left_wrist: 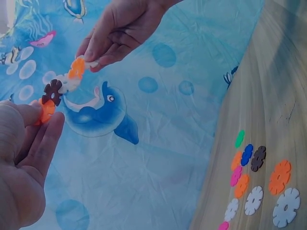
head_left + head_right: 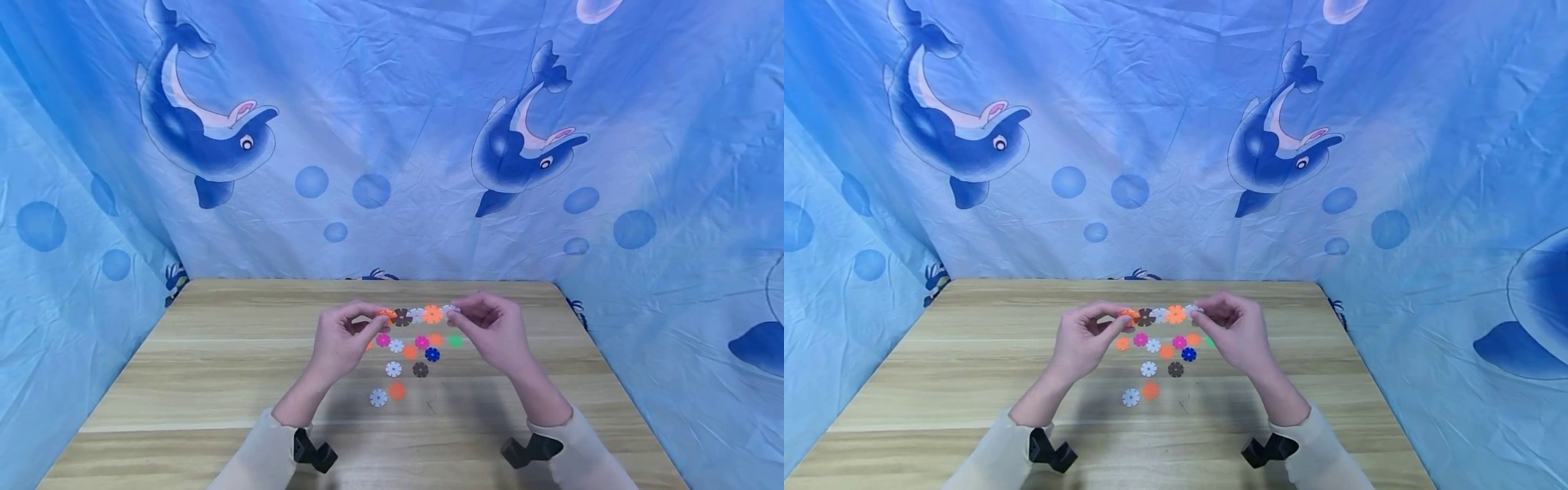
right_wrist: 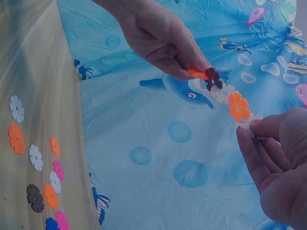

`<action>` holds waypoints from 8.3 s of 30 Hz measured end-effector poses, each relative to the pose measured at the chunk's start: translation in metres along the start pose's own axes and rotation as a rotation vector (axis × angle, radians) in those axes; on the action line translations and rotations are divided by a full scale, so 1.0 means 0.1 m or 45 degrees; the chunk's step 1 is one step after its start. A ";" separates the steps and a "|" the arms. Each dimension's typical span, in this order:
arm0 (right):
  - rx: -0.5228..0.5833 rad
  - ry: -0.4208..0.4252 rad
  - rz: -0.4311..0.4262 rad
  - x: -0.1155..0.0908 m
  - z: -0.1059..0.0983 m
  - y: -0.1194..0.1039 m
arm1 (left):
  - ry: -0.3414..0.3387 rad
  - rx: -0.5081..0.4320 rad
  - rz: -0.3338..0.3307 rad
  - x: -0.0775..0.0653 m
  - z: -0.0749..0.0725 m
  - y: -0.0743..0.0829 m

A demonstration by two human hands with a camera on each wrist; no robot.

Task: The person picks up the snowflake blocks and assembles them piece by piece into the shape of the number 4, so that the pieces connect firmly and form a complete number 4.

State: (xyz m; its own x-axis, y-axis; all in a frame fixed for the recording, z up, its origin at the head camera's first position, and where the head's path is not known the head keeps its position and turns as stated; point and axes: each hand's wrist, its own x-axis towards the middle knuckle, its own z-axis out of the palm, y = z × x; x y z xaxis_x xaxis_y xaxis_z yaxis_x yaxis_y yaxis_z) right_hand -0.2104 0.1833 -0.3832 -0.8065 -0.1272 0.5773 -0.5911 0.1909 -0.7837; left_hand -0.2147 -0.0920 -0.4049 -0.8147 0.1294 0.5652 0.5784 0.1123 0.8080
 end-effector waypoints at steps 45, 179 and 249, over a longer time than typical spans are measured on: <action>0.269 -0.176 -0.162 0.10 -0.04 -0.04 | -0.034 -0.195 0.136 0.05 -0.02 -0.04; 0.010 -0.038 0.593 0.25 -0.37 0.31 | 0.040 -0.165 0.076 0.05 -0.10 0.01; 0.298 -0.089 0.636 0.19 -0.19 0.13 | 0.020 -0.075 0.115 0.04 0.01 -0.11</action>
State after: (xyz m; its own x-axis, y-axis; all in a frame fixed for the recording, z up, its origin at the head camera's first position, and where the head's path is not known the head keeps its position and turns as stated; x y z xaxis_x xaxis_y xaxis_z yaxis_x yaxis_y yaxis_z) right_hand -0.2328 0.2019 -0.3781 -0.9835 -0.1424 0.1118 -0.1164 0.0243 -0.9929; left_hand -0.2237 -0.0919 -0.4116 -0.7603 0.1210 0.6382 0.6463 0.0424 0.7619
